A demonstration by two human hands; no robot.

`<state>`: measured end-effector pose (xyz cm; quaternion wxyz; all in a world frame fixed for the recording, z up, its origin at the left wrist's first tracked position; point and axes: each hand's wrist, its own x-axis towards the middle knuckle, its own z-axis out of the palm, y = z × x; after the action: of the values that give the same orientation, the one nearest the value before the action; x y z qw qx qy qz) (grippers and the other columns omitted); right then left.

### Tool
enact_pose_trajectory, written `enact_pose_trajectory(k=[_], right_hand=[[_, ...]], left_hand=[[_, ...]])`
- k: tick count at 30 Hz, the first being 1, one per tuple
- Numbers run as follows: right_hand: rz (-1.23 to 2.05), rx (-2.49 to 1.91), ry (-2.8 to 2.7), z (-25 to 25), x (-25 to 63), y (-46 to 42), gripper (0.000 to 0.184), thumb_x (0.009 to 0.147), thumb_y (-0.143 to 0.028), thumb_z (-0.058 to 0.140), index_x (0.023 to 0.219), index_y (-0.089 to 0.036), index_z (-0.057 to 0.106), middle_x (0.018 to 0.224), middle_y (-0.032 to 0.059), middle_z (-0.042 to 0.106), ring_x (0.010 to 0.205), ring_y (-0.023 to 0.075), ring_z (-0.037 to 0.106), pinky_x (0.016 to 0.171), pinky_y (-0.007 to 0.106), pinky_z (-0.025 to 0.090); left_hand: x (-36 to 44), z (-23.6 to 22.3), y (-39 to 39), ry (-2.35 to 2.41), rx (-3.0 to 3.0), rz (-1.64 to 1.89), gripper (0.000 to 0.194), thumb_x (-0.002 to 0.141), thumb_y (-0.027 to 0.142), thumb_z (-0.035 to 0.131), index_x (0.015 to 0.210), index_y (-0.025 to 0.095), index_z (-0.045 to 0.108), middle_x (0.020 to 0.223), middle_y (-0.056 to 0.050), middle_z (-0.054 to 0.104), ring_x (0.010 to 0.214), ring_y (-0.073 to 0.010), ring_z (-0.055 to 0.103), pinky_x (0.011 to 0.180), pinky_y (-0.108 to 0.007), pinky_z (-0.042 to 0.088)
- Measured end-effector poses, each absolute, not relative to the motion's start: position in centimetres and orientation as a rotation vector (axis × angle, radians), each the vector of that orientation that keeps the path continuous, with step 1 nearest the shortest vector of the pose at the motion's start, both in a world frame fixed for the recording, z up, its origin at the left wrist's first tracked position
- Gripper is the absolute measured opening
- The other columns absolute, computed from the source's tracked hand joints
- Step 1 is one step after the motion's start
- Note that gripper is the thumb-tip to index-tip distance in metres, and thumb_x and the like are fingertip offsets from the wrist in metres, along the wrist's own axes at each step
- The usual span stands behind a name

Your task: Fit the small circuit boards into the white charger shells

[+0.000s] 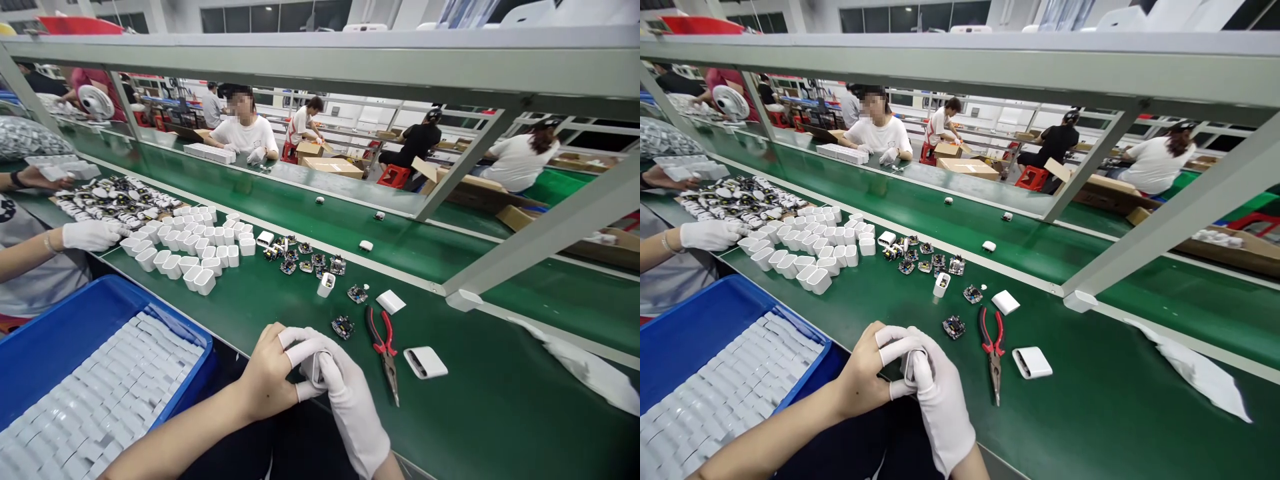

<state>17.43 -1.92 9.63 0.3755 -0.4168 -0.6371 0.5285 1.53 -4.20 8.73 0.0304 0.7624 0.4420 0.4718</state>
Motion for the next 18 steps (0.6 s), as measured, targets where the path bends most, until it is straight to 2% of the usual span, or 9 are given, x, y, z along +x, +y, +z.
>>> enact_pose_trajectory(k=[5,9,11,14,16,18], right_hand=[[1.181,-1.132,-1.823,9.6,16.9,-2.1,0.042,0.092,-0.048,0.048,0.121,-0.021,0.059,0.123,0.0118,0.065,0.115,0.0265,0.062,0.102,0.042,0.048],[1.100,-1.141,-1.917,9.2,17.0,-1.8,0.033,0.096,-0.044,0.041,0.116,-0.022,0.057,0.118,0.0097,0.066,0.110,0.0240,0.063,0.097,0.041,0.050],[1.181,-1.112,-1.895,8.8,17.4,-1.8,0.038,0.097,-0.046,0.040,0.123,-0.023,0.054,0.126,0.0095,0.063,0.116,0.0228,0.061,0.101,0.040,0.049],[1.324,-1.076,-1.847,8.4,18.0,-1.9,0.048,0.098,-0.049,0.039,0.138,-0.024,0.042,0.144,0.0092,0.051,0.133,0.0218,0.048,0.112,0.041,0.039],[1.344,-1.086,-1.840,8.4,18.1,-2.1,0.050,0.098,-0.050,0.039,0.141,-0.024,0.040,0.148,0.0095,0.046,0.137,0.0221,0.043,0.115,0.043,0.035],[1.294,-1.106,-1.845,8.4,17.9,-2.3,0.049,0.097,-0.049,0.041,0.139,-0.024,0.042,0.145,0.0104,0.049,0.135,0.0229,0.046,0.113,0.044,0.037]], left_hand=[[2.1,8.6,-4.5,1.434,2.481,1.562,0.043,0.084,0.025,0.064,0.126,0.022,0.059,0.099,-0.009,0.070,0.075,-0.0199,0.058,0.067,-0.034,0.046],[2.5,8.1,-4.5,1.470,2.511,1.581,0.044,0.082,0.020,0.062,0.126,0.021,0.058,0.098,-0.009,0.070,0.076,-0.0208,0.058,0.066,-0.034,0.045],[2.5,7.9,-4.4,1.500,2.469,1.536,0.041,0.081,0.022,0.064,0.121,0.021,0.062,0.098,-0.008,0.070,0.076,-0.0208,0.058,0.067,-0.035,0.044],[2.4,7.9,-4.3,1.529,2.400,1.459,0.035,0.079,0.026,0.067,0.114,0.022,0.065,0.099,-0.008,0.069,0.077,-0.0202,0.058,0.068,-0.035,0.043],[2.3,7.9,-4.2,1.506,2.410,1.455,0.035,0.079,0.026,0.069,0.113,0.020,0.064,0.099,-0.008,0.069,0.076,-0.0201,0.057,0.068,-0.035,0.043],[2.2,7.8,-4.2,1.473,2.445,1.499,0.037,0.078,0.024,0.069,0.114,0.019,0.064,0.098,-0.008,0.069,0.076,-0.0200,0.056,0.068,-0.034,0.043]])
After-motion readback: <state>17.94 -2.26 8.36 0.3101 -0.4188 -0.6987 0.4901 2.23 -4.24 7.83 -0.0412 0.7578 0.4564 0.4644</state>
